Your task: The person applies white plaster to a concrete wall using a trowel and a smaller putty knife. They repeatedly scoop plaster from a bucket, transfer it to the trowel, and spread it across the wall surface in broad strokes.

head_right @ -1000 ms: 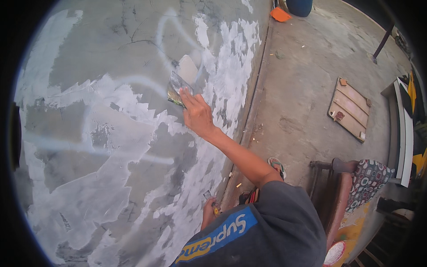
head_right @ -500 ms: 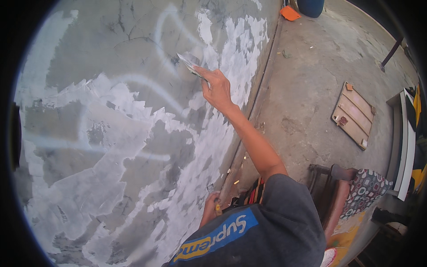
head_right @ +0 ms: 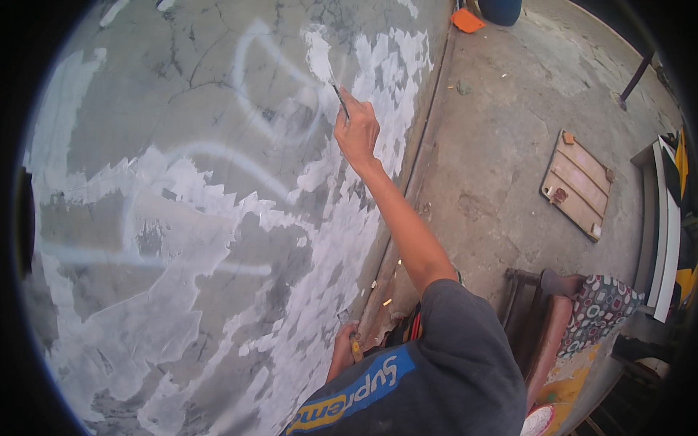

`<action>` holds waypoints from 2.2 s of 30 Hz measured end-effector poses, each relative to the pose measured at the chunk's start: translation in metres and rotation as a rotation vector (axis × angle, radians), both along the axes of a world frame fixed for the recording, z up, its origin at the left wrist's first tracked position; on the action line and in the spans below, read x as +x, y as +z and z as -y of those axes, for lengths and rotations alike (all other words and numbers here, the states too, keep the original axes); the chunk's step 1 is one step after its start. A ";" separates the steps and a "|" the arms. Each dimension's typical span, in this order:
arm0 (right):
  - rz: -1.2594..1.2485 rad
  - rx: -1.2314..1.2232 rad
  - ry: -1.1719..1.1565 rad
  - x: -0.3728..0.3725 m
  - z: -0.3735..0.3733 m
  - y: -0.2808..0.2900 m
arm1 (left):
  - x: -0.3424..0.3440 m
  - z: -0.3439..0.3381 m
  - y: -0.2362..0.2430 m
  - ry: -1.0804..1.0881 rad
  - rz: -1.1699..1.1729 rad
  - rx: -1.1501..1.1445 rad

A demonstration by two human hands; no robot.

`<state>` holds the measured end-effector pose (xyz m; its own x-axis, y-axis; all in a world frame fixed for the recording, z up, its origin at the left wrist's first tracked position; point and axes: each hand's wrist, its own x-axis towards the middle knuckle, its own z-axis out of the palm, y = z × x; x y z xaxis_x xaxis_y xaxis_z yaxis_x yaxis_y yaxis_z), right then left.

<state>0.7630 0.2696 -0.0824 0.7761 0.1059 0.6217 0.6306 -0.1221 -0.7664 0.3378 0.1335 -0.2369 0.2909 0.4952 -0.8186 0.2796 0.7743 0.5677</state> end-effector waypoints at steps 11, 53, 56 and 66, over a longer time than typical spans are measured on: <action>-0.185 0.045 0.405 -0.036 0.031 -0.014 | 0.011 0.006 0.002 -0.086 -0.044 0.026; 0.062 0.044 0.181 -0.115 0.005 0.013 | -0.023 -0.005 -0.002 -0.024 0.024 0.057; 0.125 0.085 0.377 -0.133 0.032 0.002 | -0.024 -0.005 -0.004 -0.038 0.030 0.035; -0.294 0.096 0.159 -0.028 -0.001 -0.017 | -0.021 -0.006 -0.003 -0.066 0.070 0.026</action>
<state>0.7345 0.2708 -0.0996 0.9020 0.1918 0.3868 0.3863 0.0417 -0.9214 0.3173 0.1395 -0.2401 0.3797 0.4933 -0.7826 0.2890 0.7404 0.6069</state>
